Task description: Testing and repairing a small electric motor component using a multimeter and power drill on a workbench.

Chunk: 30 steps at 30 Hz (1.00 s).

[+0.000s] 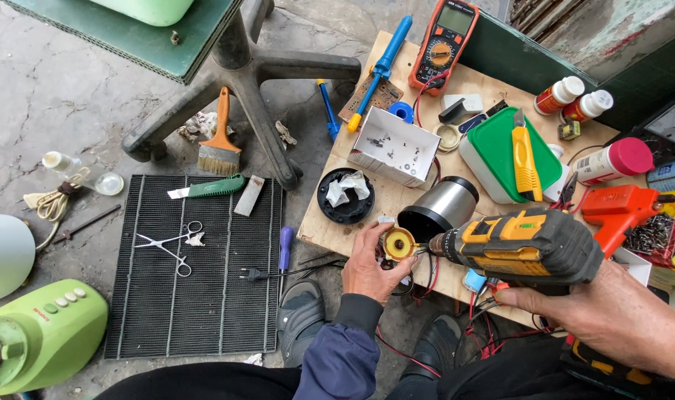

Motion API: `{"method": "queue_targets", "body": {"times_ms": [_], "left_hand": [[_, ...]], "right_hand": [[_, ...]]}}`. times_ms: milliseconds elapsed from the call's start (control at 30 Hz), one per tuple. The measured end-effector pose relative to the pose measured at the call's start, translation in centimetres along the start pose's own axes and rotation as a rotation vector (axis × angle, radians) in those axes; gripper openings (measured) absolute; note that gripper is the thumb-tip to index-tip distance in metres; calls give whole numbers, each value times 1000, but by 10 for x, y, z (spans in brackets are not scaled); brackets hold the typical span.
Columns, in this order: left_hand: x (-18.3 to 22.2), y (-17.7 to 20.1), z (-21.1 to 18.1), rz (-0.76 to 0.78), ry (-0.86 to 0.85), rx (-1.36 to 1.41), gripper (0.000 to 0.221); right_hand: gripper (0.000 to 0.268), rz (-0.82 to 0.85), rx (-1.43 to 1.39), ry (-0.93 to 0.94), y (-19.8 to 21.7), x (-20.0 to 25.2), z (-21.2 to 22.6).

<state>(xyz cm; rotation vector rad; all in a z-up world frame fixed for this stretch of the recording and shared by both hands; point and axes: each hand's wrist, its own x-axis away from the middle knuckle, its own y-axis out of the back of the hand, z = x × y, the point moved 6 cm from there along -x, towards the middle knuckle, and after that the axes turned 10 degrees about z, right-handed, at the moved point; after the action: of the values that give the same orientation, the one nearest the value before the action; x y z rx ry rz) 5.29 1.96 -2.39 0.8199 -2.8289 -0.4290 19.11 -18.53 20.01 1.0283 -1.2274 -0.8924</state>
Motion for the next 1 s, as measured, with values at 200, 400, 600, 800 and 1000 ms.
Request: {"method": "queue_targets", "body": {"times_ms": [200,400,600,800,1000], "left_hand": [[-2,0,-5,22,23,-46,70],[-2,2,-11,28,17,-52,66],[-2,4,-17,0,-10,-38,63],[-2,-3,-12,-47,-43,-50,64],[-1,-2,-14,23,27,-1,64]], "right_hand": [[54,49,-113,-67,-3,0,-3],[64,243,-1023,-1032,4,-17,-13],[54,19,-1061,-1044,52,-51,7],[52,84,-997,-1377,21,-20,-1],[71,-51,-1145,-1388,15,-25,0]]}}
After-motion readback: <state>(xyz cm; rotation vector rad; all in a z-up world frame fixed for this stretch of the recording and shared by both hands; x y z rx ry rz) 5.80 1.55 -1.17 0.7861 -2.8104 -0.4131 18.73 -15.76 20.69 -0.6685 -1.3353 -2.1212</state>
